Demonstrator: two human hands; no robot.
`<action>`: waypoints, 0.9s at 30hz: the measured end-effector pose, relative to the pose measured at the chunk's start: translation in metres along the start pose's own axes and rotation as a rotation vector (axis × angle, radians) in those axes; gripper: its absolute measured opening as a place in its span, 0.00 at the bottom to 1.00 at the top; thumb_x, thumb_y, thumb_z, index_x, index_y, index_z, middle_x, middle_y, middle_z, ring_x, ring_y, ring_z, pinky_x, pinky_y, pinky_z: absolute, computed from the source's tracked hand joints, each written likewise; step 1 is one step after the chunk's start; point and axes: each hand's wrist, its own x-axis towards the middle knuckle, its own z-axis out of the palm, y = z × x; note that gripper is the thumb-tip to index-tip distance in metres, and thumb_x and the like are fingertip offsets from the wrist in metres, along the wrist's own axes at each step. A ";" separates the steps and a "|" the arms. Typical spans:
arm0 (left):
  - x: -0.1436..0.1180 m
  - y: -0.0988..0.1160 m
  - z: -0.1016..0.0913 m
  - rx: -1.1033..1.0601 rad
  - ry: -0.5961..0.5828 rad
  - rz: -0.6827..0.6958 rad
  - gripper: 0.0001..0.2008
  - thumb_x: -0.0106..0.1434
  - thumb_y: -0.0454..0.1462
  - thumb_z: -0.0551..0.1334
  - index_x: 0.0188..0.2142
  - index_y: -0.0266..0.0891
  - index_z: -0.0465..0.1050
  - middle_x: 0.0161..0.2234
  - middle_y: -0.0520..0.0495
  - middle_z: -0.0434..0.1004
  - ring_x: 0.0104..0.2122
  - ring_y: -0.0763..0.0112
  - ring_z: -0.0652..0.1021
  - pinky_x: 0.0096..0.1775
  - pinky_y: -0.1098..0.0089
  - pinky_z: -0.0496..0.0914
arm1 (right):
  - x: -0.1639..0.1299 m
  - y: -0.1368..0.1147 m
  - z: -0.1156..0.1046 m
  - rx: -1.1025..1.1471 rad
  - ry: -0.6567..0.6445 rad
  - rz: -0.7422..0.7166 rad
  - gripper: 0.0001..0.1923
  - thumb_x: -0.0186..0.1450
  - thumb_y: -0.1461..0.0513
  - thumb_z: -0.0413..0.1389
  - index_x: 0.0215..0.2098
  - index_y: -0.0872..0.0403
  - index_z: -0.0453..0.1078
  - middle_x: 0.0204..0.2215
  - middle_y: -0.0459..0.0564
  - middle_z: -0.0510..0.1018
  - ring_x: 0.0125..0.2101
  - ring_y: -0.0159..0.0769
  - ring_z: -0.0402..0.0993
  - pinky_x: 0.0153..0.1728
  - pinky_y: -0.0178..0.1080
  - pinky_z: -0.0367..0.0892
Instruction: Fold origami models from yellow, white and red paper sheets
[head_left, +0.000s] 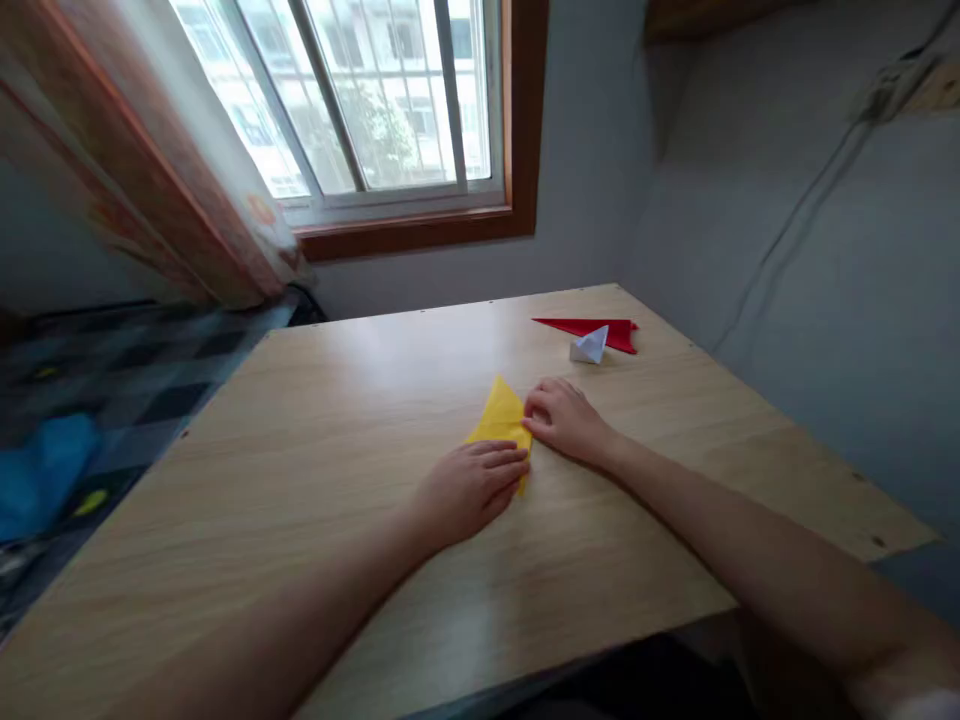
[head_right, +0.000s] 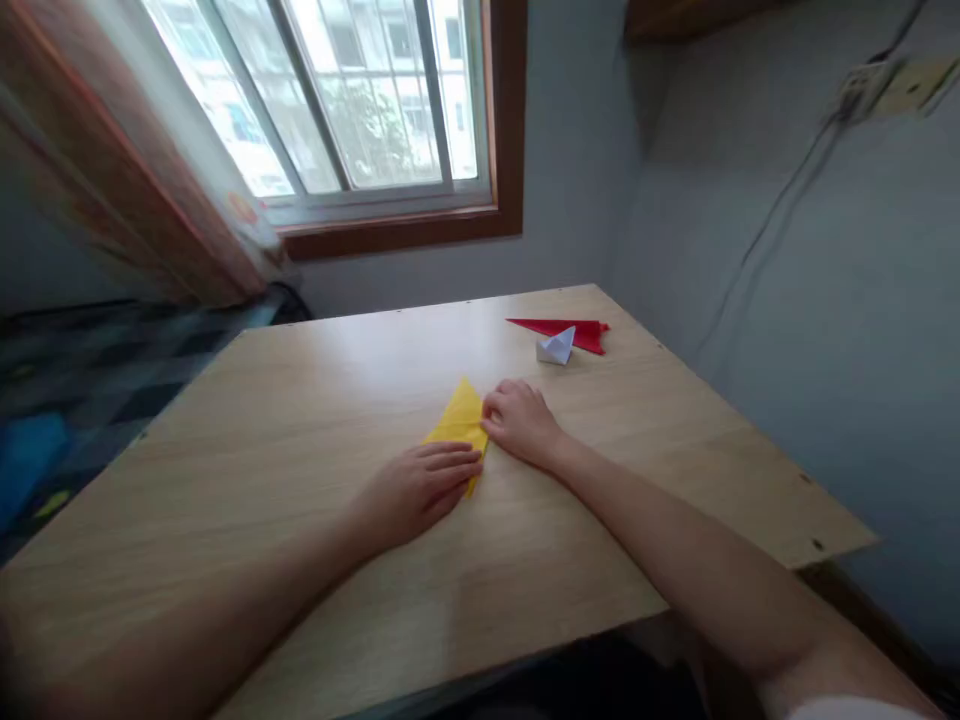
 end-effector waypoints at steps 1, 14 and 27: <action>-0.001 0.000 0.000 -0.001 -0.001 0.003 0.15 0.68 0.35 0.54 0.52 0.38 0.73 0.53 0.47 0.76 0.53 0.65 0.75 0.57 0.63 0.68 | 0.000 0.000 0.000 0.004 -0.002 -0.001 0.02 0.61 0.64 0.59 0.31 0.55 0.73 0.37 0.51 0.75 0.42 0.40 0.69 0.45 0.39 0.61; -0.006 -0.003 -0.008 0.018 -0.001 0.131 0.14 0.68 0.35 0.55 0.49 0.40 0.75 0.48 0.49 0.80 0.48 0.66 0.78 0.52 0.65 0.71 | 0.001 0.002 0.003 0.023 0.010 0.002 0.02 0.61 0.62 0.60 0.31 0.54 0.72 0.37 0.51 0.74 0.42 0.40 0.68 0.46 0.40 0.60; -0.011 -0.007 -0.006 0.130 0.020 0.307 0.13 0.67 0.34 0.55 0.46 0.38 0.76 0.47 0.48 0.81 0.45 0.64 0.78 0.52 0.64 0.70 | 0.000 0.002 0.003 0.017 -0.003 0.010 0.03 0.61 0.61 0.60 0.31 0.53 0.72 0.38 0.51 0.74 0.44 0.41 0.68 0.47 0.41 0.60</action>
